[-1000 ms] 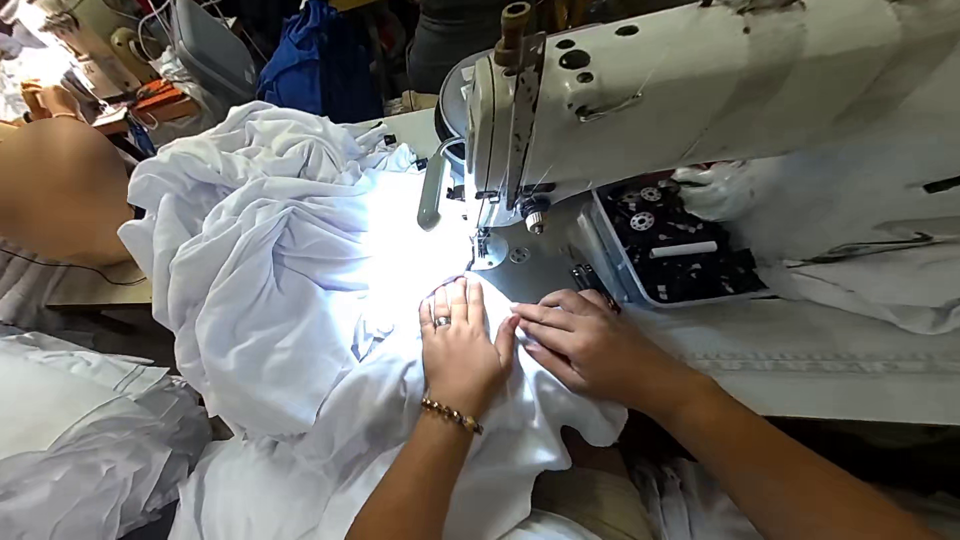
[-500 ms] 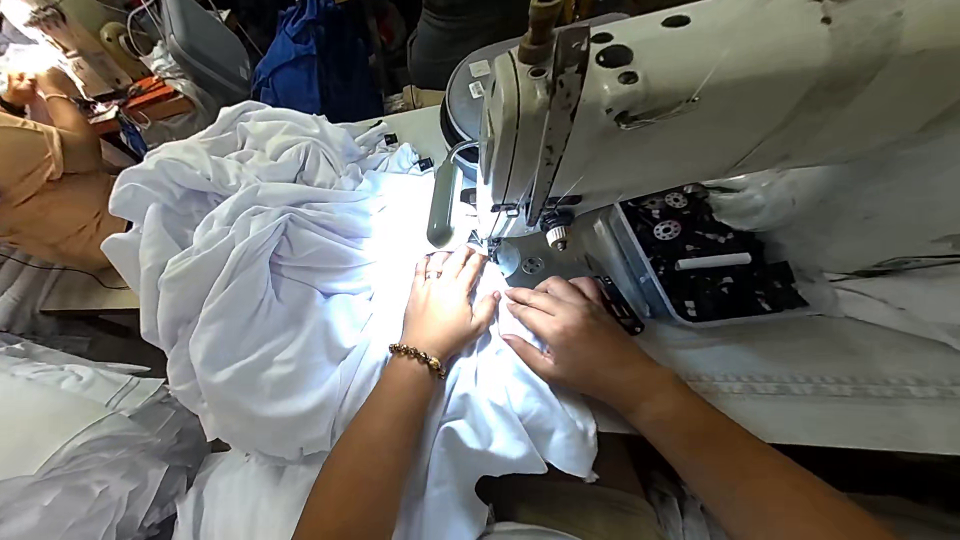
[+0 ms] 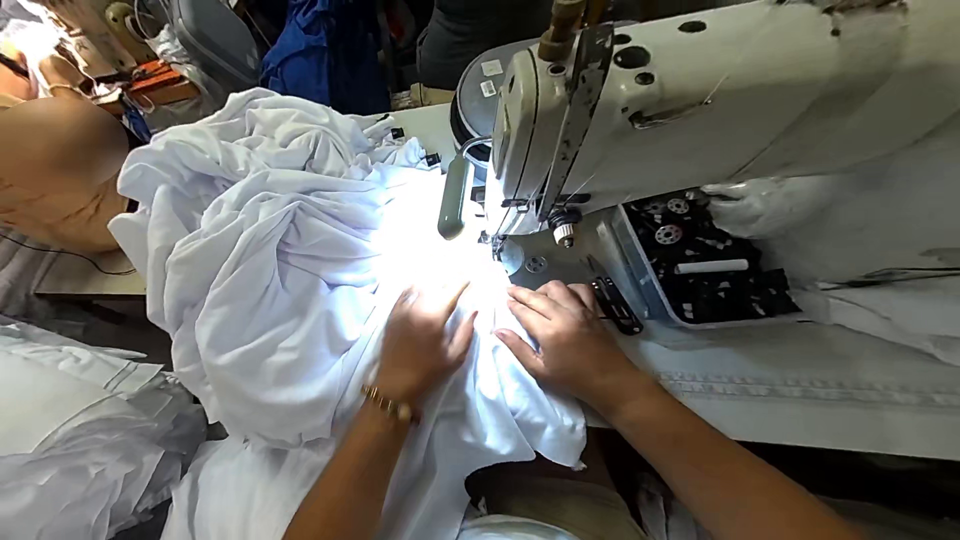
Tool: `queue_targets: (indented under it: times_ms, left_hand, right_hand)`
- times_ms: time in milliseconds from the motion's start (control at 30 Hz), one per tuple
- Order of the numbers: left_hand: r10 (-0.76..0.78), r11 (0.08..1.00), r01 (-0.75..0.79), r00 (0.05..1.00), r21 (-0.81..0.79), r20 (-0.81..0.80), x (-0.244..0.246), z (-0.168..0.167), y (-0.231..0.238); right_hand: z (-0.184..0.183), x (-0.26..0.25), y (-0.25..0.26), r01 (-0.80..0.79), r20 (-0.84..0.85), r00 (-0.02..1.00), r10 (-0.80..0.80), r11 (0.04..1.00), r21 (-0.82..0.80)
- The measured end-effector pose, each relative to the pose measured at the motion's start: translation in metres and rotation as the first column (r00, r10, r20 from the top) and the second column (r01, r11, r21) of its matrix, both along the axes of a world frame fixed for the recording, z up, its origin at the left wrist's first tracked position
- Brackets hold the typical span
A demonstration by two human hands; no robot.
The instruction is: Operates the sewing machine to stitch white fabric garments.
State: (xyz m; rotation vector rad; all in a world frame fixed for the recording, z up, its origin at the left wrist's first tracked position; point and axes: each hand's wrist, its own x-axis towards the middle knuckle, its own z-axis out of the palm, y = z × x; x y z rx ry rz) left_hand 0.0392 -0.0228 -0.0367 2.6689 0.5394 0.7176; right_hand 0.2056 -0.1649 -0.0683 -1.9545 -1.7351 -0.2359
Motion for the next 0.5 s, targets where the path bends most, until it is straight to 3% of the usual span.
queue_targets:
  times_ms: [100,200,267,333,433,500]
  left_hand:
    - [0.342,0.938,-0.343,0.912,-0.037,0.227,-0.097,-0.022,-0.042]
    - [0.588,0.783,-0.535,0.803,-0.318,0.098,-0.178,-0.065,-0.064]
    - [0.568,0.651,-0.523,0.816,-0.549,-0.104,-0.203,-0.084,-0.069]
    - [0.439,0.609,-0.46,0.874,-0.646,-0.209,-0.206,-0.091,-0.069]
    - [0.226,0.607,-0.227,0.968,-0.761,-0.109,-0.19,-0.085,-0.063]
    - [0.172,0.504,-0.059,0.985,-0.862,0.033,-0.182,-0.072,-0.057]
  right_hand:
    - [-0.005,0.001,0.001,0.004,0.013,1.0,-0.005,1.0,0.024]
    - [-0.005,0.001,0.002,0.002,0.019,1.0,-0.003,0.999,0.034]
    - [-0.004,0.0,0.002,-0.002,0.013,1.0,0.002,1.0,0.028]
    - [-0.003,-0.001,0.003,-0.005,0.003,1.0,0.005,1.0,0.026]
    - [-0.005,0.0,0.001,0.0,-0.001,1.0,0.0,0.999,0.033]
    - [-0.007,0.002,0.001,-0.002,-0.003,1.0,0.002,0.999,0.044]
